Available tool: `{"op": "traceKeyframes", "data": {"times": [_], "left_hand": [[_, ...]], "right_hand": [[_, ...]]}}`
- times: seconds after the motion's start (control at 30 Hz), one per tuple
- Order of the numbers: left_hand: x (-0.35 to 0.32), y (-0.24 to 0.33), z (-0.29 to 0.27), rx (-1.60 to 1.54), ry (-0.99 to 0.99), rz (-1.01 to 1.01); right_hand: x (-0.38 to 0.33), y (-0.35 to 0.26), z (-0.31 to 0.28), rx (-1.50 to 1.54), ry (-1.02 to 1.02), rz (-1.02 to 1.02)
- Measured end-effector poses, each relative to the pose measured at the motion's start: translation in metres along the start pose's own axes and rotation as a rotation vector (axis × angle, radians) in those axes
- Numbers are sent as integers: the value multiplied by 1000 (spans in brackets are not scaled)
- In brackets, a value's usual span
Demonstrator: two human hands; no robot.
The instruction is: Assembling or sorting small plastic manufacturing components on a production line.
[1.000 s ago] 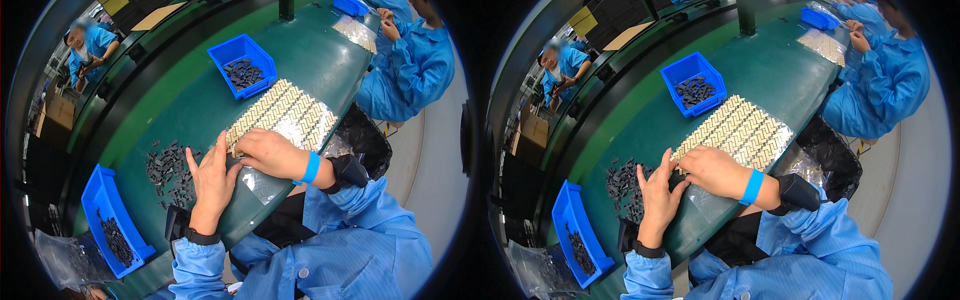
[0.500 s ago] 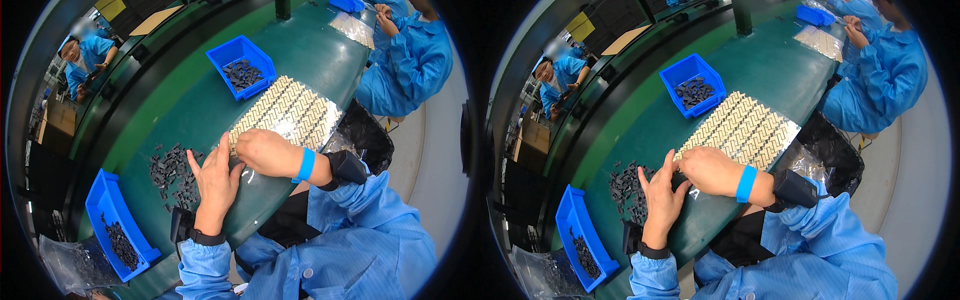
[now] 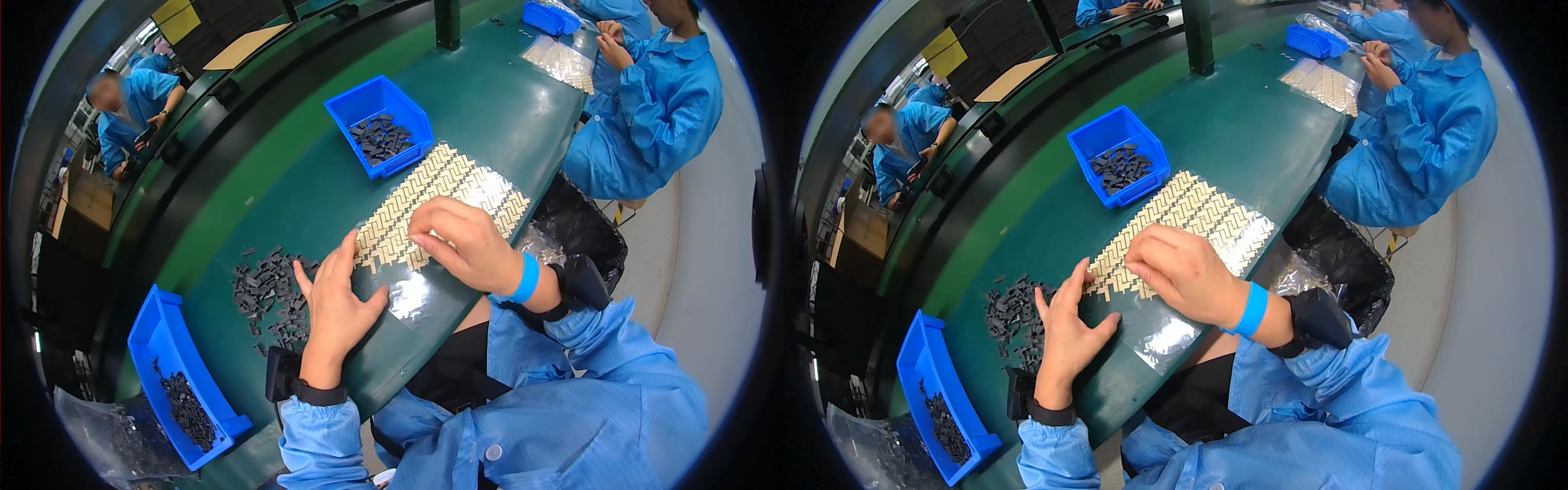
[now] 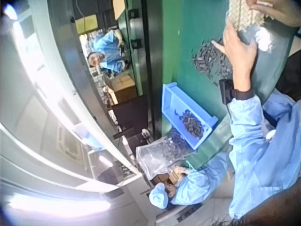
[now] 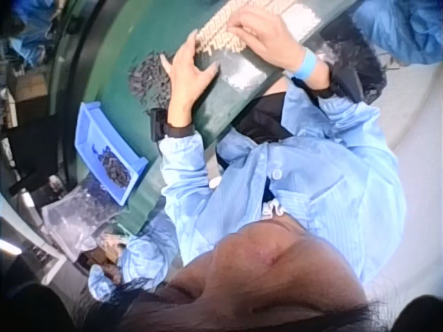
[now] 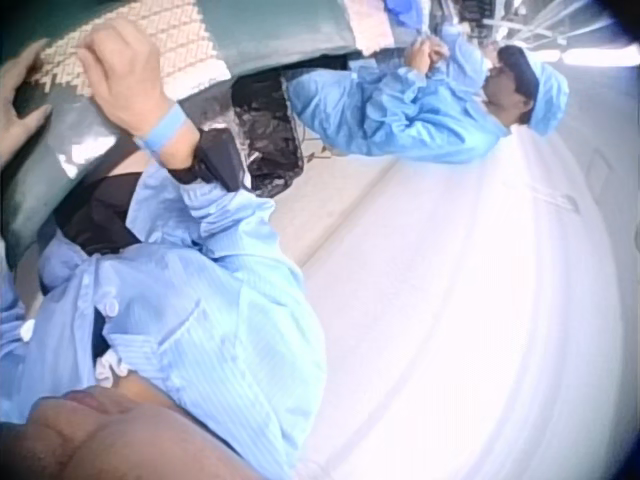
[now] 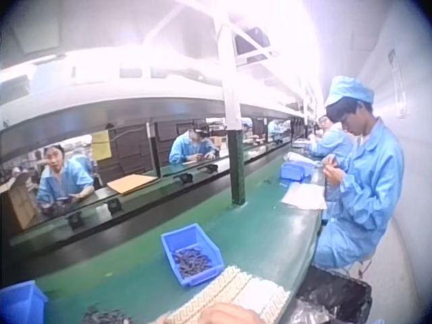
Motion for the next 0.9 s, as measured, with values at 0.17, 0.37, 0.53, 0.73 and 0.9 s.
{"op": "traceKeyframes", "data": {"times": [0.17,0.37,0.53,0.73,0.9], "left_hand": [[-7,6,-16,-152,178,96],[-49,52,-13,-1304,-340,-5],[-89,70,3,-1789,-498,-138],[-112,65,12,-1623,-324,-222],[-104,74,6,-1416,-96,-168]], "right_hand": [[-17,-28,-5,-56,90,-164],[-35,-65,-18,8,64,-561],[-50,-87,-15,80,70,-625],[-50,-86,-16,144,42,-594],[-51,-81,-16,165,-36,-420]]}}
Point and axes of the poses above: each hand's wrist, its own x-axis towards the middle knuckle, its own z-axis out of the palm, y = z × x, the point moved 6 cm from there along x, towards the middle knuckle, and after that the axes turned 9 degrees about -y, right-handed, at the moved point
